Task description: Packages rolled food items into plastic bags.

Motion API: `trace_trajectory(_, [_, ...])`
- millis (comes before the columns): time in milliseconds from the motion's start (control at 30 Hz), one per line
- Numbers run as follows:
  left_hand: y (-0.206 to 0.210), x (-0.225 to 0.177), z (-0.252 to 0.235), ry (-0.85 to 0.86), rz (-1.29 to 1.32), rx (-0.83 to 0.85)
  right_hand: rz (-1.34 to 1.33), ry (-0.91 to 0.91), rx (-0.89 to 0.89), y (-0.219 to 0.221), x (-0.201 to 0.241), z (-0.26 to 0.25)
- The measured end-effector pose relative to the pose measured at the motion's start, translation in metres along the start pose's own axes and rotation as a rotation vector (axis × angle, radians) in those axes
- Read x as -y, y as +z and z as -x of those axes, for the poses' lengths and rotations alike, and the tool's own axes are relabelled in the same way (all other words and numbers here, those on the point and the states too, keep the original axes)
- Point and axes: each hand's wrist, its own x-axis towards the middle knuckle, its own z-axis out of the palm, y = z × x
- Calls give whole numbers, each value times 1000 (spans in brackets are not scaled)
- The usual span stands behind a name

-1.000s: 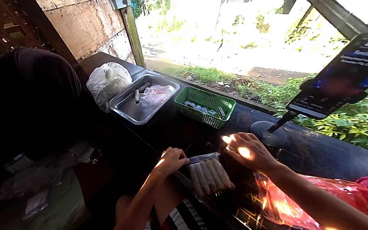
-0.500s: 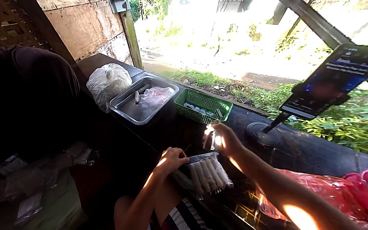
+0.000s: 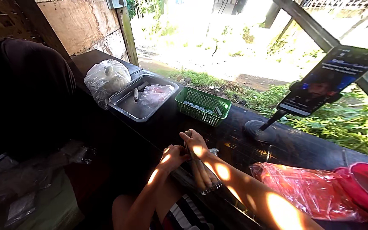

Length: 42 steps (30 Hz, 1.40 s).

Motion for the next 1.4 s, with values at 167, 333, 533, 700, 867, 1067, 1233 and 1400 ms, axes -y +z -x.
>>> trace_trajectory(167, [0,4,1,36,8,8,0,-27,-62,7,-1,0])
trace_trajectory(333, [-1,9,1,66,4,23,21,-66,-70,12,0,4])
trace_trajectory(533, [-8,-3,-3,65,-99,81,-192,-73,18,-27,13,8])
trace_trajectory(700, [-8,-32,-21,5,-205,155,-386,-22,-81,-80,6,1])
trace_trajectory(867, [-3,-46,-44,22,-269,262,-388,23,-100,-87,-7,-4])
trace_trajectory(1067, [3,-44,-41,53,-192,203,-326,-48,-61,-67,-16,-5])
trace_trajectory(1233, [3,-50,-30,84,-199,156,-161,-52,-14,-59,-16,-1])
trace_trajectory(1400, [-1,-62,-21,84,-269,150,-67,-32,-37,-62,-16,0])
